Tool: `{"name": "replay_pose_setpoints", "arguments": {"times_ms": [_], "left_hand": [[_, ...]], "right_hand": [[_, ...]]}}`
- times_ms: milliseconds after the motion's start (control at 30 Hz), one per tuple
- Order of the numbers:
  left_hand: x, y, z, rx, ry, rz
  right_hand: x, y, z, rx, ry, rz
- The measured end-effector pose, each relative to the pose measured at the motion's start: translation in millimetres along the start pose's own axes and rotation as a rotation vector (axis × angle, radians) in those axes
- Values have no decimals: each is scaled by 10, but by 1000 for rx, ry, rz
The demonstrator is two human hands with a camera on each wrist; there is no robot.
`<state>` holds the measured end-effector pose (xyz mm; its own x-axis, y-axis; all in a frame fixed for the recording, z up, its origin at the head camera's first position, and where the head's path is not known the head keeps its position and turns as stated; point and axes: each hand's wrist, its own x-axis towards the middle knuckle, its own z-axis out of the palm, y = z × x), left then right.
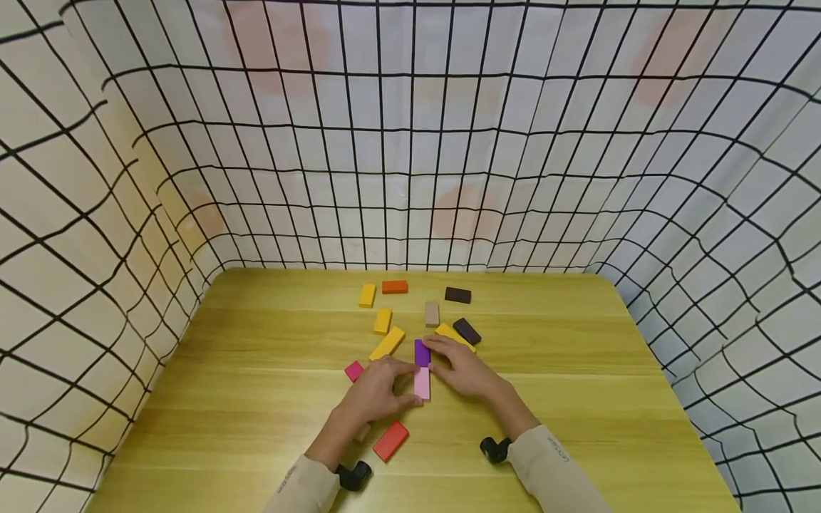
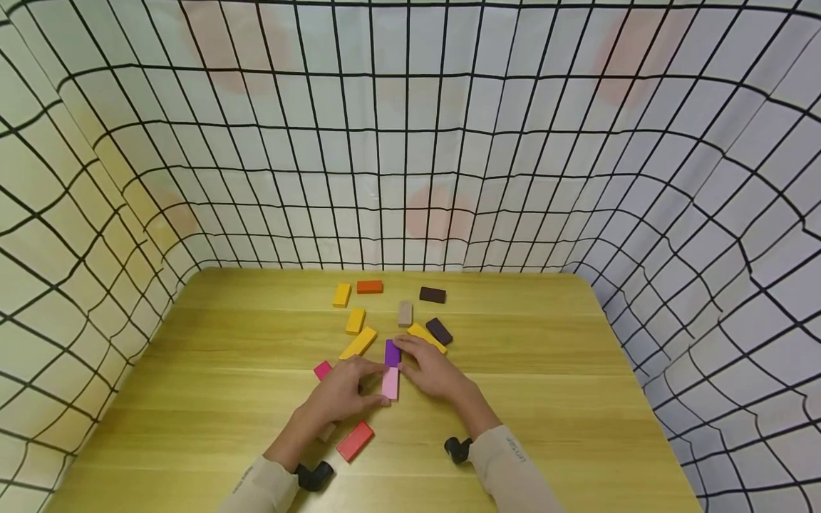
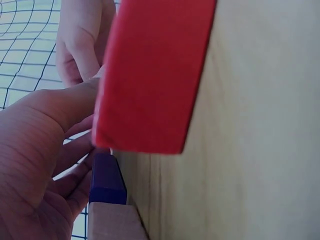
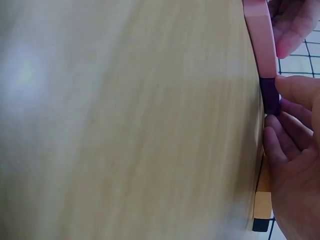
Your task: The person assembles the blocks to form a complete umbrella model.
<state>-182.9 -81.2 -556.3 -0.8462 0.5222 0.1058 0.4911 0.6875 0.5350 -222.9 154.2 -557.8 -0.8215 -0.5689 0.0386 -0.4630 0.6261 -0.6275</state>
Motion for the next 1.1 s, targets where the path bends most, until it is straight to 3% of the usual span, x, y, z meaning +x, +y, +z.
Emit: {"name": "replay_pose_setpoints", "arguments": {"times_ms": [633, 1100], "left_hand": [[-15, 54, -28, -26, 10, 2], [-19, 99, -56, -55, 2, -35]], "right_hand": [[-29, 32, 24, 7, -2, 16], [-76, -14, -4, 36, -35, 60]]}}
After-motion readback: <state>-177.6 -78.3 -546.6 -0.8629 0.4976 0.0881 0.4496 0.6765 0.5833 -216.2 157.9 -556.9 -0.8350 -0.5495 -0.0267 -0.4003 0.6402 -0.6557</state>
